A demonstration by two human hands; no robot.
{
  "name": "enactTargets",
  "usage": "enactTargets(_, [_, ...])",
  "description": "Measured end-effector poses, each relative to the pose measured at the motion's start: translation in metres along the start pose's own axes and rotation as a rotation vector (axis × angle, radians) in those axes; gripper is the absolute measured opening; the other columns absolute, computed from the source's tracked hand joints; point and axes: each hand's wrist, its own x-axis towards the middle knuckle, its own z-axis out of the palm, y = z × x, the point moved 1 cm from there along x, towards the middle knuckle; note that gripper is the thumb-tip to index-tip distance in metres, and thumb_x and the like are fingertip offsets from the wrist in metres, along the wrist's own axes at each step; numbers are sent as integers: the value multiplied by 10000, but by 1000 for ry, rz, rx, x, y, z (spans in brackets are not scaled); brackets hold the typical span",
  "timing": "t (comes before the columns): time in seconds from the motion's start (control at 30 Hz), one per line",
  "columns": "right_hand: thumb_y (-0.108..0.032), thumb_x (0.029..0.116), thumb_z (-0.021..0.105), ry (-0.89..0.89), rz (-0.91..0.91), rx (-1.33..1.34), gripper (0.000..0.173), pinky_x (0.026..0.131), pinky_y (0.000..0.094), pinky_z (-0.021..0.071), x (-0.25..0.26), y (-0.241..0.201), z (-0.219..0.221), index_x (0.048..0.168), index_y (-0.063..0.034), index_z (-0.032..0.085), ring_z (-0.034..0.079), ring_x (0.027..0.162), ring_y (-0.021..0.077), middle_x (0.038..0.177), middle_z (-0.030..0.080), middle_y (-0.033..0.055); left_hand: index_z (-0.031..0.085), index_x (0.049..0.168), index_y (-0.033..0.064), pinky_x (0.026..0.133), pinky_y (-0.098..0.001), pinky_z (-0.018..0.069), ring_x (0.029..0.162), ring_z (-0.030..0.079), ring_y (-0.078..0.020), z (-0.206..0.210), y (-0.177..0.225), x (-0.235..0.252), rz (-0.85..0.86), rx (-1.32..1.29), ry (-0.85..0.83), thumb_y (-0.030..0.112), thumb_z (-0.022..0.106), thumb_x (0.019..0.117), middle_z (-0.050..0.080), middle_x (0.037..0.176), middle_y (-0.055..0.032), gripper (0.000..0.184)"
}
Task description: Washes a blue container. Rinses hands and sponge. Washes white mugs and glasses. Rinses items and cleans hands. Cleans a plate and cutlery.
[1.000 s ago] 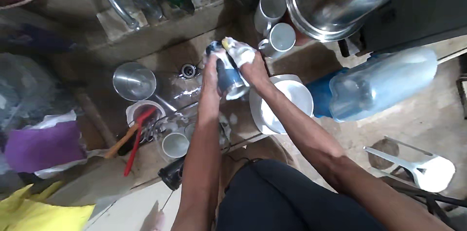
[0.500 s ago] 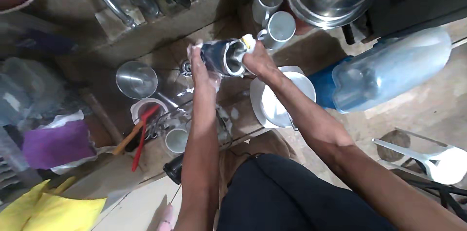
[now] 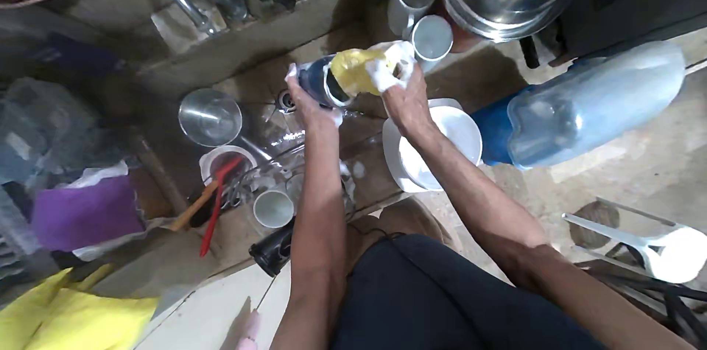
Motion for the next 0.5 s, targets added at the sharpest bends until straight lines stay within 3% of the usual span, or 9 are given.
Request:
enactTargets(0.1, [-210,887,738,28,-118,-97,278,875,373,593,2,11,14,1120,-57,734,708,970,155,1043,738,80,547,1263,115,874,-495,571,1040,658,-232,7,-1,-7,97,41,19,481,351,1083,663,1108,-103,453])
enactTargets(0.17, [-205,855,780,22,-82,-126,381,813,396,595,-2,11,17,1175,-41,655,711,899,187,1012,722,103,513,1319,125,884,-475,572,1054,652,-213,9,-1,-11,128,85,3,471,349,1090,651,1134,-91,445])
enactTargets(0.23, [-217,878,771,-15,-24,-12,378,775,382,613,-5,11,13,1181,-59,609,716,863,171,999,716,85,517,1319,130,894,-512,566,1070,653,-233,8,0,-11,104,70,2,503,354,1080,656,1151,-99,472])
enactTargets(0.37, [-125,885,726,-221,8,170,525,919,374,610,-15,4,-5,1380,-81,559,684,1098,177,1272,663,93,536,1281,120,892,-521,561,1067,650,-238,-4,7,-3,69,60,-4,515,344,1074,658,1138,-103,486])
enactTargets(0.4, [-109,884,724,-245,-30,166,513,926,358,608,-17,4,-7,1376,-60,584,686,1099,172,1278,666,99,542,1273,119,894,-520,560,1067,650,-238,-6,8,-3,60,70,-5,506,350,1076,659,1135,-102,475])
enactTargets(0.5, [-130,879,759,-220,-196,5,330,907,312,601,-12,10,-1,1199,-58,718,692,1057,139,1200,701,84,555,1248,128,855,-520,571,1021,664,-241,-7,7,-7,-4,85,-8,509,380,1066,670,1088,-102,457])
